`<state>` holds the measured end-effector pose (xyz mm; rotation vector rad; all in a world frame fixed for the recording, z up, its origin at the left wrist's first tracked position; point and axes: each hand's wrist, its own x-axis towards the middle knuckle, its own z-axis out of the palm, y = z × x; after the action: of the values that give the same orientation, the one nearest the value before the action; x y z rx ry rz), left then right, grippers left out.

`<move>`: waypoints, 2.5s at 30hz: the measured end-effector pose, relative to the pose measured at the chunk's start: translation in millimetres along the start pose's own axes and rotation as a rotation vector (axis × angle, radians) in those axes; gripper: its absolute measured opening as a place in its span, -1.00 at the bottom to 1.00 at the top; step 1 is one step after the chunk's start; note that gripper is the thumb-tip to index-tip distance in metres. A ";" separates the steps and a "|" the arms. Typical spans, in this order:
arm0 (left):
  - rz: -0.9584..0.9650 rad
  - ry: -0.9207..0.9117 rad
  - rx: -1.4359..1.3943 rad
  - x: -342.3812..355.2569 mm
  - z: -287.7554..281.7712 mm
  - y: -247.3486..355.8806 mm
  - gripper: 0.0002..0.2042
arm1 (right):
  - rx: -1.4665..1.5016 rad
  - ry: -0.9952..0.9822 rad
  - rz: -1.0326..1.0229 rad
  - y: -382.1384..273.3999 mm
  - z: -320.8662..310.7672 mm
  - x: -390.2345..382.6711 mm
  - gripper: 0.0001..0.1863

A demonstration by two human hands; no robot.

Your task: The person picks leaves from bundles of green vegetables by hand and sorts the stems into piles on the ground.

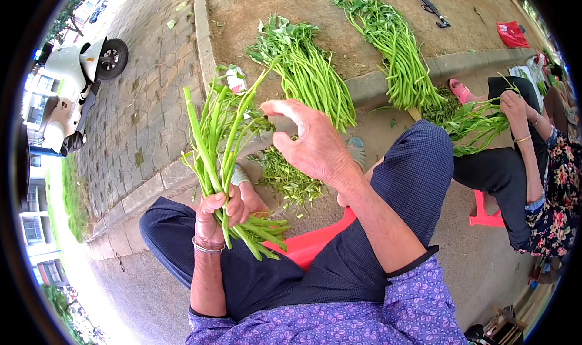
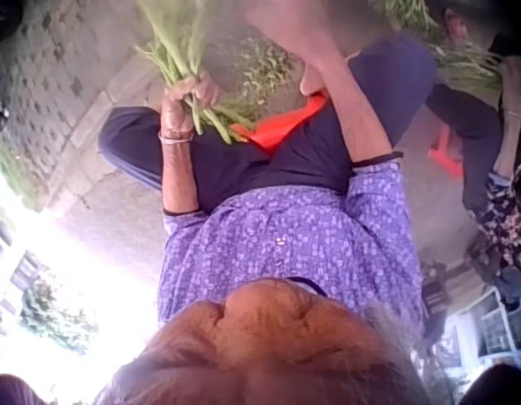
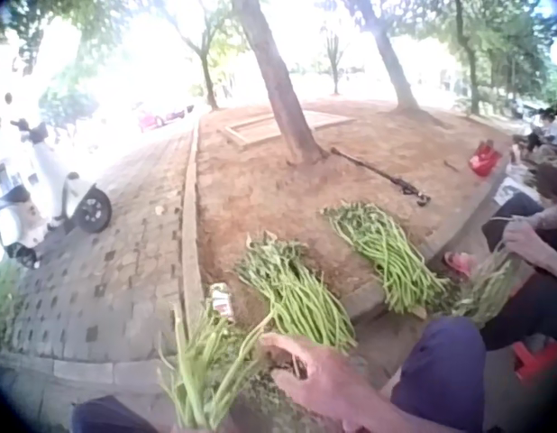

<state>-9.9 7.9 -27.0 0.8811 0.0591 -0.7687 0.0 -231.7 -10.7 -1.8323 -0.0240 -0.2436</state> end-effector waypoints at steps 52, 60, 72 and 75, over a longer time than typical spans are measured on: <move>0.042 0.115 0.001 2.2 -0.9 1.6 -0.78 | 0.246 -0.297 0.423 20.3 -23.2 -9.1 -0.80; 0.056 0.095 -0.010 0.9 -7.1 2.7 -0.76 | -0.014 -0.261 0.266 17.1 -25.9 -10.0 -0.80; 0.083 0.124 0.029 -1.7 -7.9 5.8 -0.76 | -0.392 -0.088 0.039 17.5 -20.5 -13.3 -0.86; 0.089 0.093 0.037 -2.2 -12.4 5.6 -0.76 | -0.387 -0.082 0.025 18.7 -20.6 -15.0 -0.86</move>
<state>-4.8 20.2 -30.5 0.9481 0.0872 -0.6474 -15.2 -254.9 -26.0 -2.2256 -0.0120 -0.1622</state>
